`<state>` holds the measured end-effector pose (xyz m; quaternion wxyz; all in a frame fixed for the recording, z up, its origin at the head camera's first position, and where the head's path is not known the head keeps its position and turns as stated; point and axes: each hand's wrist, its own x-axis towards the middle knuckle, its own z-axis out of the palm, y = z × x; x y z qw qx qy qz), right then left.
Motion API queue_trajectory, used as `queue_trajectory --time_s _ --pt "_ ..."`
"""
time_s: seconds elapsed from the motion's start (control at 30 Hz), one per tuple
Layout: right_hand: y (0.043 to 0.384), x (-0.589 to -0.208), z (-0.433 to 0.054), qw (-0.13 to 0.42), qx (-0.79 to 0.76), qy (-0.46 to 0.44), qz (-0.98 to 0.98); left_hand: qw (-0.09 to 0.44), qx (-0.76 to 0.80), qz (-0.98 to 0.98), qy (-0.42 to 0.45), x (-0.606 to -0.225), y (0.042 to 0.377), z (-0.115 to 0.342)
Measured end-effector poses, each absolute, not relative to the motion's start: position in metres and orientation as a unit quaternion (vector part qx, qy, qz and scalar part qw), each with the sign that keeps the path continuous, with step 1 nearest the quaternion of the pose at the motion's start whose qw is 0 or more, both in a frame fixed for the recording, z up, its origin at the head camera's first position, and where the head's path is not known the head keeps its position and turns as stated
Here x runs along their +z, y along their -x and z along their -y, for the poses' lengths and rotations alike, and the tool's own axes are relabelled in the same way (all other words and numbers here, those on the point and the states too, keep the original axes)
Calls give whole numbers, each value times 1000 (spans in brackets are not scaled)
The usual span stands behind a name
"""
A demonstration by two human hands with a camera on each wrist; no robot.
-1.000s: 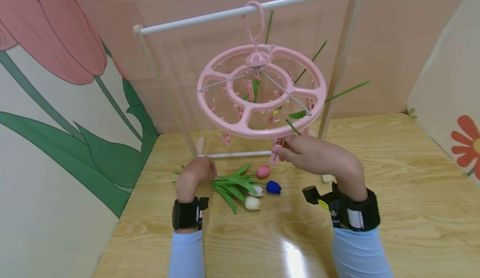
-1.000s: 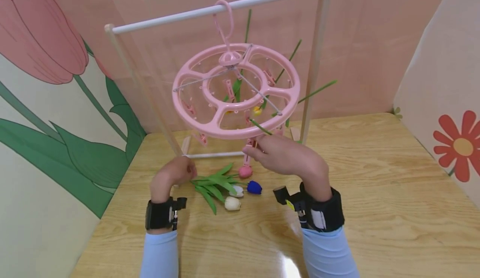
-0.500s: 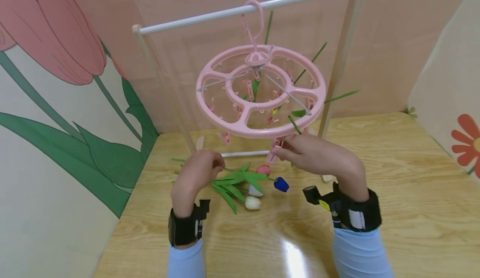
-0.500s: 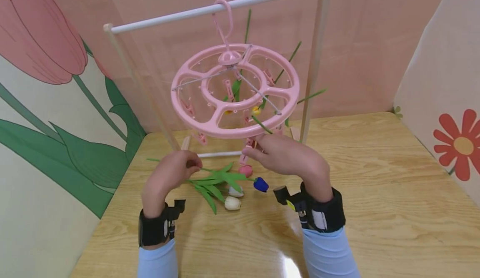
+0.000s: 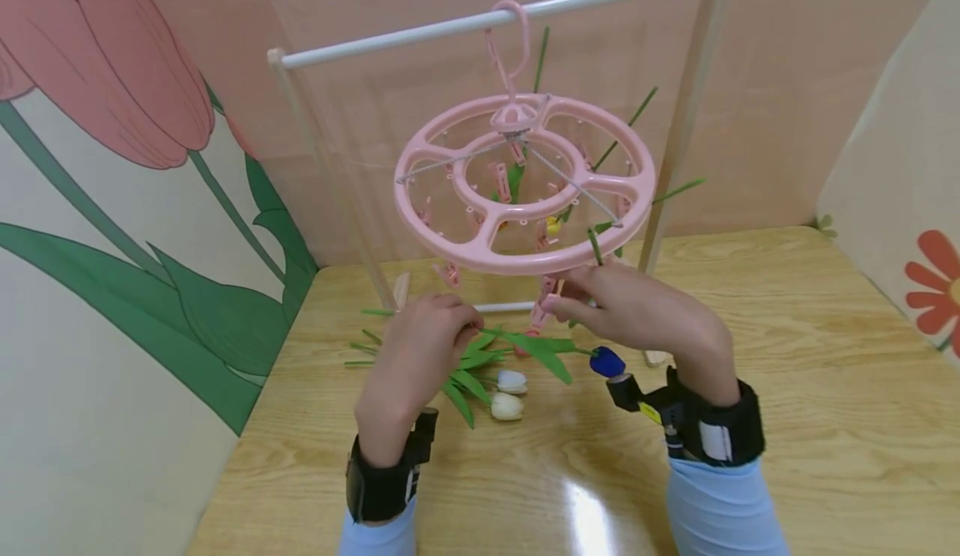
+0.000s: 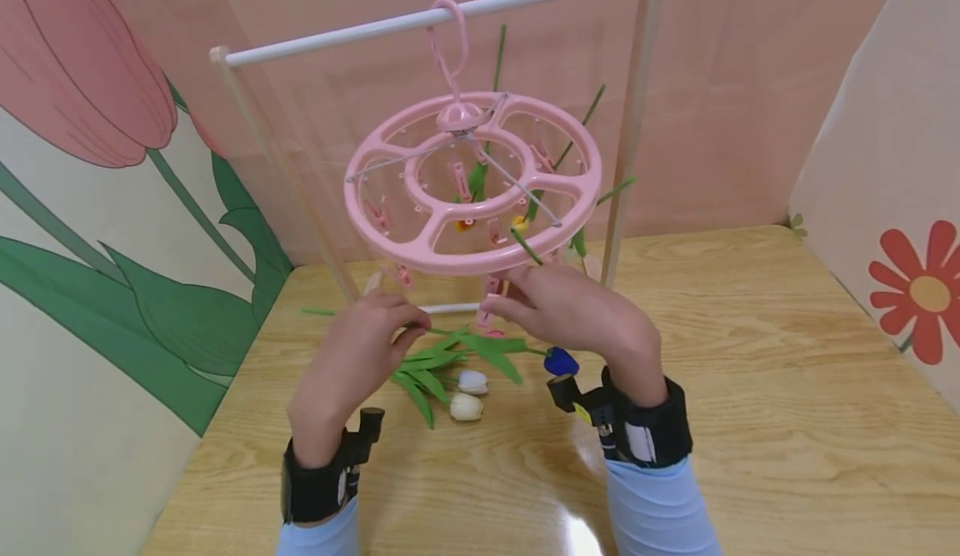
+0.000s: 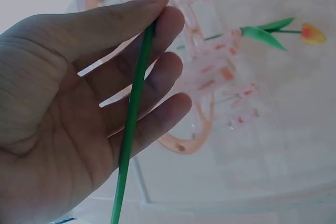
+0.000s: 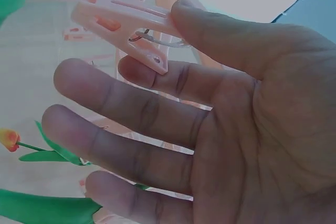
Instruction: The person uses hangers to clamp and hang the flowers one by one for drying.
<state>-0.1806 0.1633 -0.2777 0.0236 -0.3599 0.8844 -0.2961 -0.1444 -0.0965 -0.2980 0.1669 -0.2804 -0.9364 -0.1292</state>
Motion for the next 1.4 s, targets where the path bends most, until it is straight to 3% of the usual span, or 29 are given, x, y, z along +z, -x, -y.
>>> queue_trajectory --time_s 0.2,0.5,0.8,1.4 --pt "181 -279 -165 11 -308 374 -875 236 -87 920 301 -296 139 84" --pt "182 -280 -167 -15 -300 398 -867 289 -45 899 326 -295 137 70" --pt "182 -281 -166 -31 -286 399 -871 317 -32 890 326 -298 136 62" --pt "185 -283 -168 -56 -294 439 -847 317 -28 892 321 -297 134 57"
